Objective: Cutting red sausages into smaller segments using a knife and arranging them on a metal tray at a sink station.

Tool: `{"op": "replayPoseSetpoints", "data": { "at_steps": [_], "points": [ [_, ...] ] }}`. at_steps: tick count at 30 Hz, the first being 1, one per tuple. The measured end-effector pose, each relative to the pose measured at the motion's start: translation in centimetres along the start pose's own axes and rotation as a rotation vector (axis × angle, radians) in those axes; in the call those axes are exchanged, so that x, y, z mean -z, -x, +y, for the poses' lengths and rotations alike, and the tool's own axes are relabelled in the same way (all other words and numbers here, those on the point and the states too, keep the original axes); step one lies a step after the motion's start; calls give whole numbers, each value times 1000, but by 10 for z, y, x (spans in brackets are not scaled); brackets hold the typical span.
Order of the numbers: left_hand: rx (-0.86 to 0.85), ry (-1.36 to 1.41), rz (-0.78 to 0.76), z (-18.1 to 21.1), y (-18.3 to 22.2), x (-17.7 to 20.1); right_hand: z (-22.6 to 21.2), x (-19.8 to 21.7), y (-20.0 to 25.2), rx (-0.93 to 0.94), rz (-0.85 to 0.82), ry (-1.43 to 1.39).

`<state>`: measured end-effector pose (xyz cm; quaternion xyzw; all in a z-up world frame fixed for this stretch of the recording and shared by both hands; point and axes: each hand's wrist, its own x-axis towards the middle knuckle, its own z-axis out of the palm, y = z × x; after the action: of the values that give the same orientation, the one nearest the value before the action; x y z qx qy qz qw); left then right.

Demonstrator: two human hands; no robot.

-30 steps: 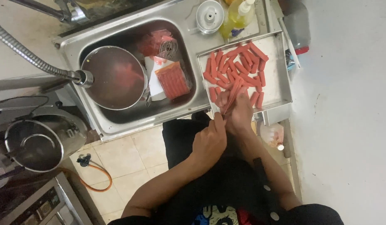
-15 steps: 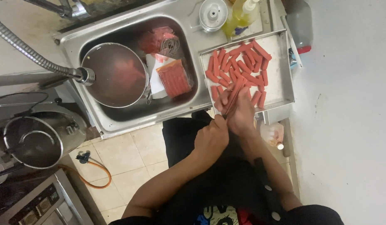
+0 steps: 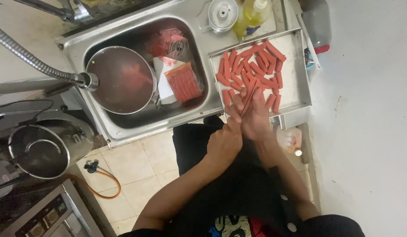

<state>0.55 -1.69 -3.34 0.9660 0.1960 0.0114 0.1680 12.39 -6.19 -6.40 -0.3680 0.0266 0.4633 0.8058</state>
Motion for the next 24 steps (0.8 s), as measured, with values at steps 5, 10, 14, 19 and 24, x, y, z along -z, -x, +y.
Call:
{"op": "replayPoseSetpoints", "data": {
  "at_steps": [5,10,14,19,24],
  "points": [
    [0,-33,-27,0,-1,-2,8,12,-3,71,-22,17],
    [-21,-36,-67,0,-3,-7,12,15,-4,161,-52,56],
    [-16,-23,-113,1,-8,1,13,12,-7,228,-115,82],
    [-58,-43,-26,-2,-5,-2,4,-2,-6,288,-136,144],
    [-71,1,-50,0,-5,9,5,3,1,293,-133,170]
  ]
}}
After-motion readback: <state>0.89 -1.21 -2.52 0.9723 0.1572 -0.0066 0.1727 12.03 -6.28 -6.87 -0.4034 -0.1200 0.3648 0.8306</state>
